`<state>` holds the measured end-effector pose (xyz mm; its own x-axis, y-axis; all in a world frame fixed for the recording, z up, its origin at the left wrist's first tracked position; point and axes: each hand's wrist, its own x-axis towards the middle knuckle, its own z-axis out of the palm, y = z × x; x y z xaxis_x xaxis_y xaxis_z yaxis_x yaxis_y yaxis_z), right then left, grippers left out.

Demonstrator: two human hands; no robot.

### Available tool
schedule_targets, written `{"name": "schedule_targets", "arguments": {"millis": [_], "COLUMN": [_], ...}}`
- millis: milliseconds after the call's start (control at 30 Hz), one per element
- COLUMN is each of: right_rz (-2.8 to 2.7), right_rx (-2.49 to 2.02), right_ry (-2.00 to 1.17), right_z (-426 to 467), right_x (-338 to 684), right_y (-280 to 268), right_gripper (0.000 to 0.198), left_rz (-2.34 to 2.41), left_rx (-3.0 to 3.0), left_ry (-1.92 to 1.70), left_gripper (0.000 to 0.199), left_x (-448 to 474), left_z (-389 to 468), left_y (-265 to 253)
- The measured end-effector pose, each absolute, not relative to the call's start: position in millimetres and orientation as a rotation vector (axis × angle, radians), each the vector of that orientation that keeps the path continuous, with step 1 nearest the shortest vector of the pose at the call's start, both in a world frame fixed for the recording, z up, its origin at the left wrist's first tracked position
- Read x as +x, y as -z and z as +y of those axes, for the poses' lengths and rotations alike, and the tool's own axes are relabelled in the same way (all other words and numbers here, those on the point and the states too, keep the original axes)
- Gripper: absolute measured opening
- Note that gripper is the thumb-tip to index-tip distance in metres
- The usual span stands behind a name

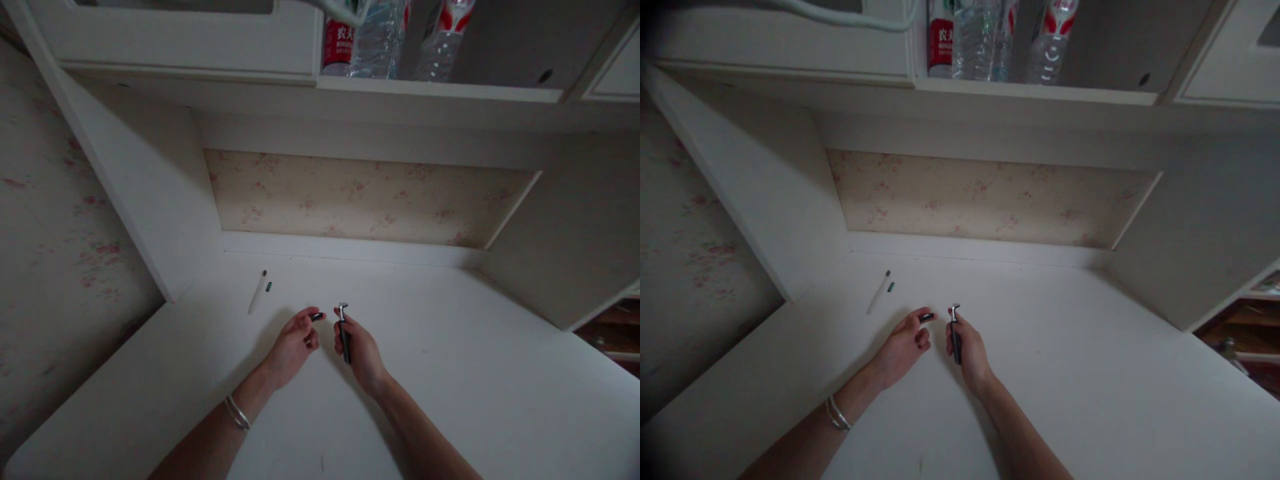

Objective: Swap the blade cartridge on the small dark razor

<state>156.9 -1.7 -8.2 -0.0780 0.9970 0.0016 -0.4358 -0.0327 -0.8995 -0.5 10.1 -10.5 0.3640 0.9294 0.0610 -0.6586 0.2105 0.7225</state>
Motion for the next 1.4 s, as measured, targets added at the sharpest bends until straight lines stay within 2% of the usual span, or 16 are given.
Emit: {"name": "schedule_targets", "arguments": {"millis": [133,267,433,700,833,1033,1400], "right_rz": [-0.968,-0.921,-1.033,-1.373,-1.540,-1.855,-1.818], "right_rx": [-1.002,-1.108,-1.113,-1.386,-1.560,-1.739,-1.661], "right_ry": [-1.295,-1.243,-1.168,-0.802,-0.581,-0.264,-0.246], "right_z": [2,3,3,15,19,16,14], "right_x": [161,161,161,174,183,182,180], "right_y": [13,12,16,30,31,32,29], "right_gripper": [0.023,0.036,0.024,0.019,0.025,0.030,0.028], "left_rz": [0.431,0.442,0.494,0.970,1.032,1.084,1.038], "left_rx": [0.744,0.744,0.837,1.632,1.925,1.881,1.748], "left_ry": [-1.154,-1.152,-1.158,-1.249,-1.341,-1.451,-1.527], "left_gripper": [0.027,0.028,0.032,0.049,0.046,0.049,0.048], "left_x": [0,0,0,1,2,0,0], "left_z": [10,9,9,0,-9,-10,-10], "left_y": [10,12,13,7,3,4,3]}}
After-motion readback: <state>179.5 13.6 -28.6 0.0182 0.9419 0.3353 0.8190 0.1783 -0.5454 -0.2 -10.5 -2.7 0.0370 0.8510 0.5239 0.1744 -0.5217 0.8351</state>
